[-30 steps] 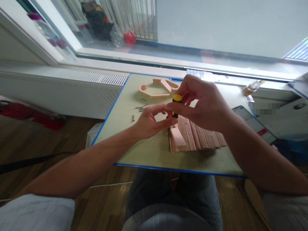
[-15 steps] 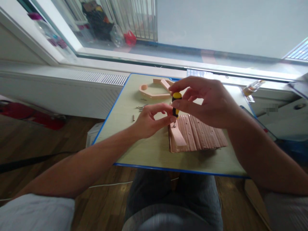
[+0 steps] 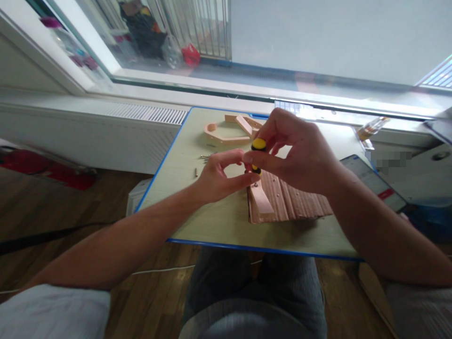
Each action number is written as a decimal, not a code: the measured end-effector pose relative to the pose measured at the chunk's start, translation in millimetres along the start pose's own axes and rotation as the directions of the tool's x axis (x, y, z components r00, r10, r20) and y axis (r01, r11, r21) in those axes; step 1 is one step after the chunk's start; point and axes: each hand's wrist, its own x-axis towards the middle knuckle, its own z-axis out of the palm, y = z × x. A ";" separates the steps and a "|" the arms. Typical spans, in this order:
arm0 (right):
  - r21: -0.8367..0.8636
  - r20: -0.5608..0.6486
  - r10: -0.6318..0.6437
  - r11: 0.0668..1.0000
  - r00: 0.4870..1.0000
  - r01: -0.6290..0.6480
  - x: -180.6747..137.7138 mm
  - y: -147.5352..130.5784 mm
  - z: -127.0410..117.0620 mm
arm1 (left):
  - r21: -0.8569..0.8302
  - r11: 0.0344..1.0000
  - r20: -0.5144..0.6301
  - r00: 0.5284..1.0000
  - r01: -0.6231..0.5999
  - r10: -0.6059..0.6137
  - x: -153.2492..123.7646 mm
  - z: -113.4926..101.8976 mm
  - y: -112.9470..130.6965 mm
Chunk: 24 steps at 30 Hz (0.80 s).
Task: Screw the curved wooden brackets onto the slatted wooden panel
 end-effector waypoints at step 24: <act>0.055 0.075 0.007 0.998 0.997 -0.011 1.8 -6.1 -15.3 | -0.076 0.997 0.078 0.997 -0.024 0.030 2.4 0.3 1.2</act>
